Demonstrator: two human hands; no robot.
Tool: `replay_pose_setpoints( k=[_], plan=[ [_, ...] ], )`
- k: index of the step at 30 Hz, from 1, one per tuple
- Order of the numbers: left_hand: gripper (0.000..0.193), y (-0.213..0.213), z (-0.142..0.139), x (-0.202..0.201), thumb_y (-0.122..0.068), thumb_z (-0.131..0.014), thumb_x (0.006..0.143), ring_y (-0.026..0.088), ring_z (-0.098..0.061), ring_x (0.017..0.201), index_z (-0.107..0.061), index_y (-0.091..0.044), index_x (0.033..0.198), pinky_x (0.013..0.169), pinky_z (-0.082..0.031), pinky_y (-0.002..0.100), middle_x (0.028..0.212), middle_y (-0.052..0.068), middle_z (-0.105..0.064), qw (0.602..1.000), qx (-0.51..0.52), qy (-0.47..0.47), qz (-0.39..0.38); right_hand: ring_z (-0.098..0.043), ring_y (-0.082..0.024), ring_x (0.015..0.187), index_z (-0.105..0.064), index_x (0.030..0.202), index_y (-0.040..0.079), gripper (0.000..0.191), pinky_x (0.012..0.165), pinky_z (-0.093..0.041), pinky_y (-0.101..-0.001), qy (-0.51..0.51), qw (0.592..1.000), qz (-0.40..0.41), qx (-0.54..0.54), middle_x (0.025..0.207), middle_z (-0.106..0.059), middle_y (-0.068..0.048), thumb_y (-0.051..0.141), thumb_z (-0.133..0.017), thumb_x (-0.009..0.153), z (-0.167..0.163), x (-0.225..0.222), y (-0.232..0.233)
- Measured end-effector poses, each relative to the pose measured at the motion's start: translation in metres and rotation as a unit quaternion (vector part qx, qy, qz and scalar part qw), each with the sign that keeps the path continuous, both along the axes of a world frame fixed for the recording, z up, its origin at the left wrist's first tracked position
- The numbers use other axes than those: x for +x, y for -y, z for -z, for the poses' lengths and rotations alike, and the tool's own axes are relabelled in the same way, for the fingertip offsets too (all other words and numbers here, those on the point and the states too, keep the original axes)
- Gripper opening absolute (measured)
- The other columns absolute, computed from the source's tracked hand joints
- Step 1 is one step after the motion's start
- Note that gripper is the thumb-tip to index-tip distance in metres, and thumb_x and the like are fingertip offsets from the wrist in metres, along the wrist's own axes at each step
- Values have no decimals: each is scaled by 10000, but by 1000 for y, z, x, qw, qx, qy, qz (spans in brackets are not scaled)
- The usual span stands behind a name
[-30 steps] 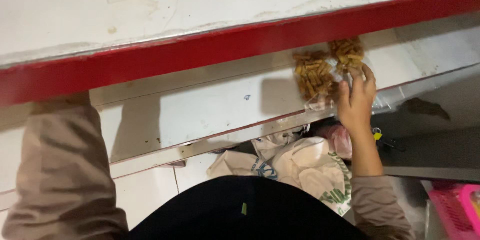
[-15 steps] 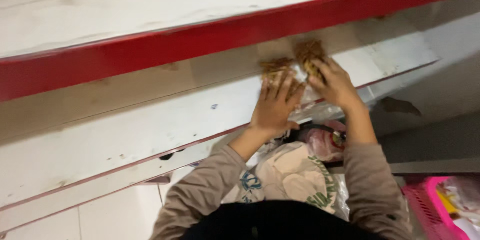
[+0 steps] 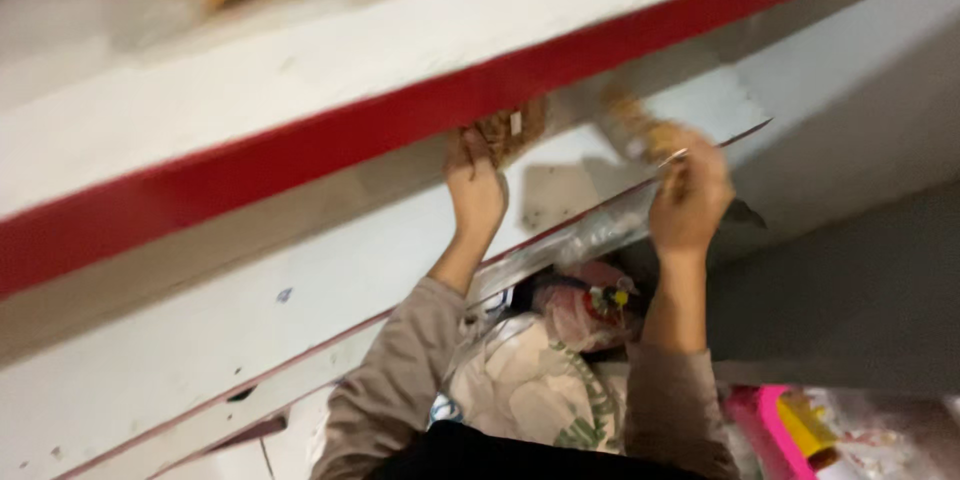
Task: The person picks up small plastic bags of fried snack pieces from a large woven tray and places and arranges them in rows on white display shelves, working through several shelf levels and trays of packaged snacks.
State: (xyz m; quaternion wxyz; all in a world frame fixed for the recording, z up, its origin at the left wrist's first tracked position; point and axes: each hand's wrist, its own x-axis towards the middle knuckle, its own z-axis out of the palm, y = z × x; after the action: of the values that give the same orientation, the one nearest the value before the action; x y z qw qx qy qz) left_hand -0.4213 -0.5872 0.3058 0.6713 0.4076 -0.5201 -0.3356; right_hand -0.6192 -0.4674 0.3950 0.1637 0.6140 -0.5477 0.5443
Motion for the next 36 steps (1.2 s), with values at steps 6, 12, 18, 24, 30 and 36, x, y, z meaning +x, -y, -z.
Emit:
replay_pose_setpoints(
  k=[6, 12, 18, 24, 30, 36],
  plan=[
    [280, 45, 61, -58, -253, -604, 975, 438, -666, 810, -723, -6, 917, 756, -493, 604, 866, 259, -708, 876, 2, 481, -39, -594, -237, 1012, -633, 1371, -10, 354, 853, -556, -324, 257, 939, 84, -212, 1250, -582, -112, -23, -561, 1024, -21, -94, 120],
    [282, 40, 97, -56, -243, -602, 932, 457, -676, 997, -748, -59, 1088, 894, -528, 535, 1069, 231, -739, 955, 9, 295, -40, -582, -239, 1063, -569, 1396, 4, 403, 887, -549, -332, 467, 883, -9, 35, 1283, -567, -109, -18, -598, 995, -52, -138, 226],
    [321, 52, 117, -60, -255, -631, 926, 436, -656, 1085, -734, -60, 1160, 950, -498, 534, 1147, 222, -732, 945, -29, 313, -83, -570, -241, 1113, -506, 1420, 18, 474, 920, -541, -340, 505, 849, -140, 72, 1316, -553, -106, -12, -634, 965, -99, -168, 268],
    [303, 55, 142, -60, -213, -619, 938, 422, -665, 1068, -714, -46, 1172, 940, -516, 520, 1150, 222, -729, 945, -18, 317, -74, -558, -243, 1164, -442, 1445, 33, 560, 954, -534, -349, 501, 843, -186, 63, 1349, -539, -103, -7, -671, 935, -178, -179, 319],
    [287, 56, 157, -61, -172, -607, 950, 407, -674, 1052, -694, -32, 1184, 930, -533, 506, 1153, 221, -727, 935, -34, 345, -78, -547, -245, 1215, -378, 1470, 47, 655, 987, -526, -357, 487, 861, -127, 75, 1382, -524, -100, -1, -708, 906, -105, -168, 254],
    [282, 36, 101, -56, -110, -587, 1004, 366, -715, 1021, -661, -70, 1273, 919, -582, 475, 1184, 174, -721, 916, -121, 377, 68, -535, -247, 1266, -315, 1494, 61, 755, 1021, -518, -365, 341, 921, -169, 88, 1415, -510, -97, 4, -744, 876, 9, 7, 126]
  ],
)
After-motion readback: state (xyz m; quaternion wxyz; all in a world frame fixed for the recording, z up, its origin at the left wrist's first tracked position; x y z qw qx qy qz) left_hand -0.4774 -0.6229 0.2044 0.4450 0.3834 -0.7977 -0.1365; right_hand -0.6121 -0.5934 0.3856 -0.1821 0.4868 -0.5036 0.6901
